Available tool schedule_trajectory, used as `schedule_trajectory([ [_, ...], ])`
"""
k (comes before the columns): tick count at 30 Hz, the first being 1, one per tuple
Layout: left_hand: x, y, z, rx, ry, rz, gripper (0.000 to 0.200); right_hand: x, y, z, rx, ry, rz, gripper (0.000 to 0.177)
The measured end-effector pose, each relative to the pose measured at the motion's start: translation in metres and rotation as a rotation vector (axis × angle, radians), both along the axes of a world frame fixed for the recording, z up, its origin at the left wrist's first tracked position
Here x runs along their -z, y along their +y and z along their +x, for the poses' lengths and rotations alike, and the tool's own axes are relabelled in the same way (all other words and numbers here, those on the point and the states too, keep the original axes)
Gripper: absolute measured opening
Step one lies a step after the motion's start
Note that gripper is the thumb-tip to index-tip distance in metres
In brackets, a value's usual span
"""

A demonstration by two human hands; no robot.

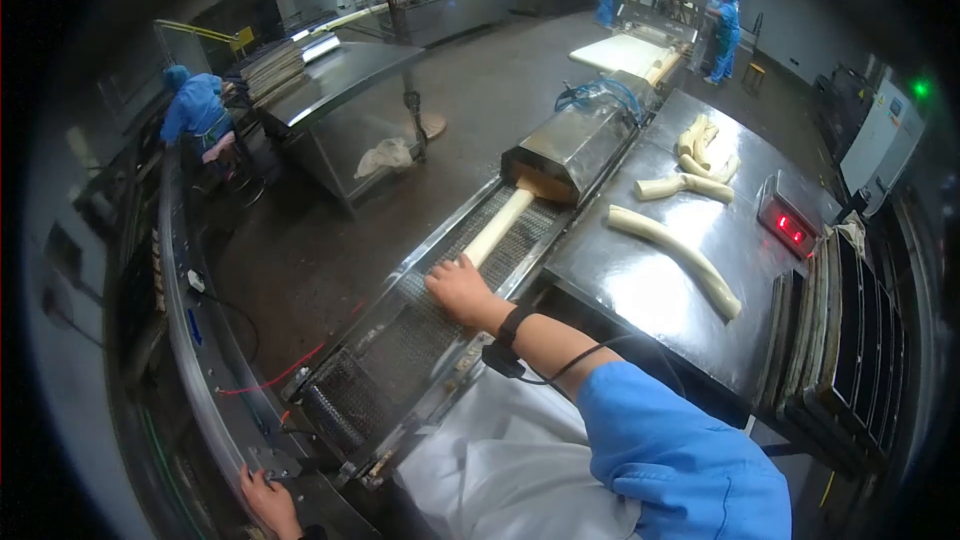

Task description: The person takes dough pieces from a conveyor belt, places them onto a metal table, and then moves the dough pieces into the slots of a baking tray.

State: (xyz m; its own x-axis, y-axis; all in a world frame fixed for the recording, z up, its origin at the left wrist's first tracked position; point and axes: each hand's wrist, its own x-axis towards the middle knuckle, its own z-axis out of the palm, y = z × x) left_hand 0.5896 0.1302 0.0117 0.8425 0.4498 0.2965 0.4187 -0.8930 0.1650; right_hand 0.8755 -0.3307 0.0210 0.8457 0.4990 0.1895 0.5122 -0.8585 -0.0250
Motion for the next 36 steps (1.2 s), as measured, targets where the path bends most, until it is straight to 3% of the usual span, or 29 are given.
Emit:
schedule_trajectory([
  [2, -0.010, -0.009, -0.002, -0.009, 0.003, -0.012, 0.028, -0.001, -0.002, -0.002, -0.028, -0.016, 0.043, 0.024],
  [4, -0.018, -0.013, -0.001, -0.025, 0.025, -0.029, 0.029, -0.015, -0.014, -0.011, -0.053, 0.201, 0.398, 0.028],
  [6, -0.023, -0.018, 0.000, -0.039, 0.039, -0.045, 0.029, -0.009, -0.054, -0.014, -0.040, 0.257, 0.906, 0.032],
  [8, -0.028, -0.022, 0.001, -0.058, 0.055, -0.066, 0.029, -0.047, -0.110, -0.046, 0.359, 0.498, 1.291, 0.040],
  [10, -0.030, -0.024, -0.001, -0.047, 0.055, -0.013, 0.028, -0.026, -0.186, -0.070, 0.419, 0.321, 1.712, 0.032],
  [11, -0.030, -0.023, -0.001, -0.041, 0.056, -0.014, 0.028, -0.022, -0.221, -0.095, 0.480, 0.119, 1.668, 0.025],
  [12, -0.029, -0.023, -0.001, -0.038, 0.061, -0.010, 0.028, -0.001, -0.268, -0.106, 0.603, 0.097, 1.746, 0.021],
  [15, -0.026, -0.024, 0.001, -0.053, 0.080, -0.007, 0.027, 0.007, -0.346, -0.170, 0.969, -0.277, 1.394, 0.008],
  [16, -0.025, -0.025, 0.001, -0.076, 0.088, -0.004, 0.027, 0.014, -0.368, -0.189, 1.105, -0.422, 0.991, 0.016],
  [17, -0.023, -0.024, 0.000, -0.076, 0.093, -0.005, 0.027, -0.006, -0.366, -0.206, 1.351, -0.375, 0.648, 0.027],
  [18, -0.020, -0.022, 0.000, -0.082, 0.085, 0.013, 0.026, -0.007, -0.370, -0.213, 1.352, -0.373, 0.647, 0.027],
  [20, -0.016, -0.017, 0.001, -0.089, 0.077, 0.032, 0.026, -0.009, -0.381, -0.224, 1.394, -0.519, 0.241, 0.043],
  [21, -0.015, -0.015, 0.001, -0.085, 0.078, 0.042, 0.026, -0.017, -0.385, -0.223, 1.427, -0.251, 0.372, 0.063],
  [22, -0.014, -0.014, 0.000, -0.082, 0.079, 0.052, 0.026, -0.031, -0.375, -0.220, 1.427, -0.250, 0.372, 0.063],
  [24, -0.016, -0.016, -0.001, -0.077, 0.082, 0.052, 0.026, -0.049, -0.349, -0.209, 1.469, 0.026, 0.061, 0.077],
  [25, -0.018, -0.018, -0.001, -0.073, 0.085, 0.053, 0.026, -0.045, -0.347, -0.203, 1.434, 0.006, -0.032, 0.085],
  [31, -0.046, -0.040, 0.004, -0.082, 0.126, 0.036, 0.026, -0.031, -0.346, -0.181, 1.189, 0.032, 0.028, 0.073],
  [36, -0.026, -0.024, -0.002, -0.050, 0.095, 0.077, 0.027, -0.040, -0.335, -0.184, 0.994, 0.115, 0.024, 0.062],
])
